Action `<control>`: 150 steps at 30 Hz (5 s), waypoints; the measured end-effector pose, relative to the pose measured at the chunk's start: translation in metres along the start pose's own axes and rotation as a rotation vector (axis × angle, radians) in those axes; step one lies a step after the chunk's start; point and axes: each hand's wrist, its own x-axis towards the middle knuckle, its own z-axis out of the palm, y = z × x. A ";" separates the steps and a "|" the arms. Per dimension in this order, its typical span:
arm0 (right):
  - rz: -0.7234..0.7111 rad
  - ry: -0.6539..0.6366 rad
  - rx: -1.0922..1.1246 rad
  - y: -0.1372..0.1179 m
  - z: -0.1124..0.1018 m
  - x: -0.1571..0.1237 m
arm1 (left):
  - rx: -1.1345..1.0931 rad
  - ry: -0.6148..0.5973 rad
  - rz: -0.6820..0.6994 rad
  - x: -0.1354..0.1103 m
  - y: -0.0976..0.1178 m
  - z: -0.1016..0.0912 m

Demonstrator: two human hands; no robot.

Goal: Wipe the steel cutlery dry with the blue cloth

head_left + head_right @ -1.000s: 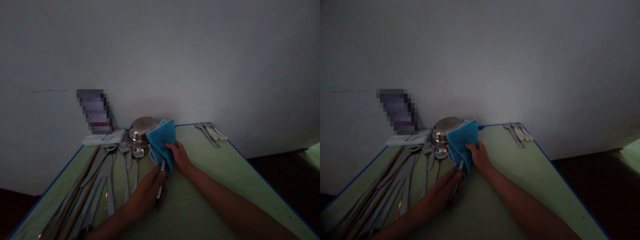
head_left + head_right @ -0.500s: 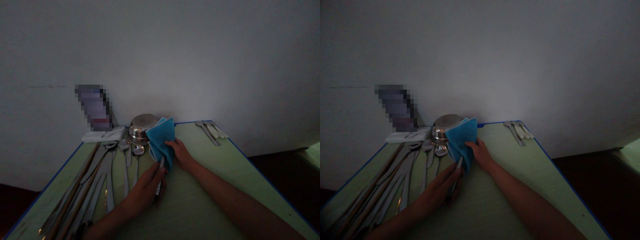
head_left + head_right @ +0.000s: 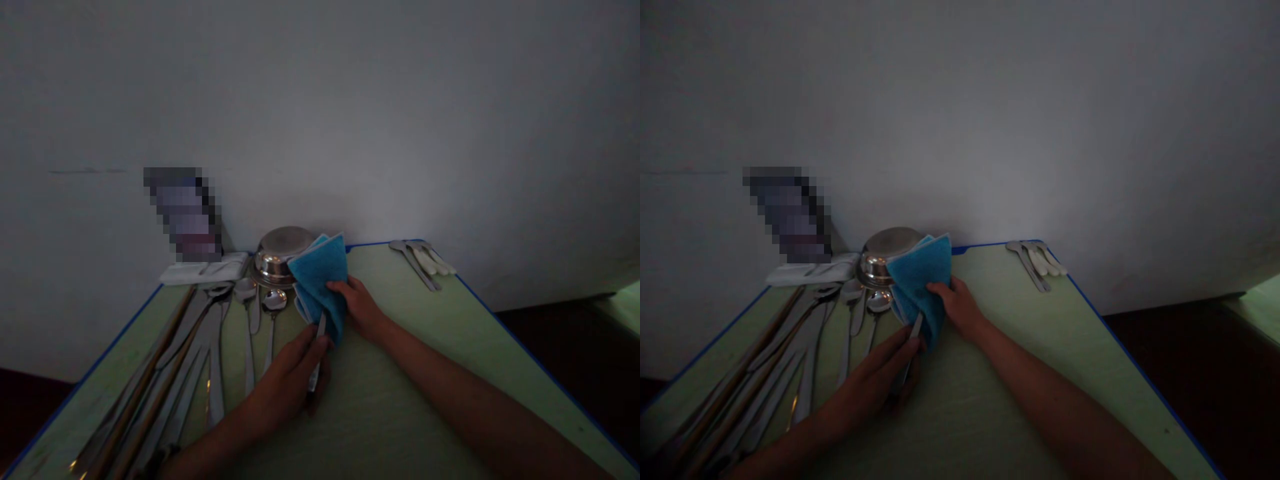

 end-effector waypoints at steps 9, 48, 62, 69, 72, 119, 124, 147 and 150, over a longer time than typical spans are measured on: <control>-0.016 0.011 -0.034 0.001 0.000 0.001 | 0.004 0.001 -0.009 0.000 0.002 0.000; -0.012 -0.007 -0.004 0.005 -0.002 0.002 | 0.045 -0.009 0.023 0.000 0.003 0.000; -0.010 0.006 -0.033 0.000 0.000 -0.001 | 0.025 -0.002 0.053 -0.001 0.003 0.000; -0.003 -0.017 -0.005 0.006 -0.002 0.002 | 0.043 0.011 0.027 -0.002 0.006 0.001; 0.006 -0.008 0.006 0.004 -0.002 0.001 | 0.042 0.005 0.012 -0.002 0.006 0.001; -0.030 -0.005 -0.058 0.004 -0.003 0.001 | 0.068 -0.007 0.024 -0.001 0.001 0.000; 0.000 -0.006 0.006 -0.001 0.000 -0.001 | 0.067 -0.013 0.029 0.000 0.001 0.000; 0.016 0.012 0.235 0.004 0.000 0.001 | -0.014 0.040 0.036 -0.001 0.003 0.003; 0.067 0.038 0.252 0.005 0.000 0.003 | -0.016 0.024 0.035 -0.003 0.006 0.004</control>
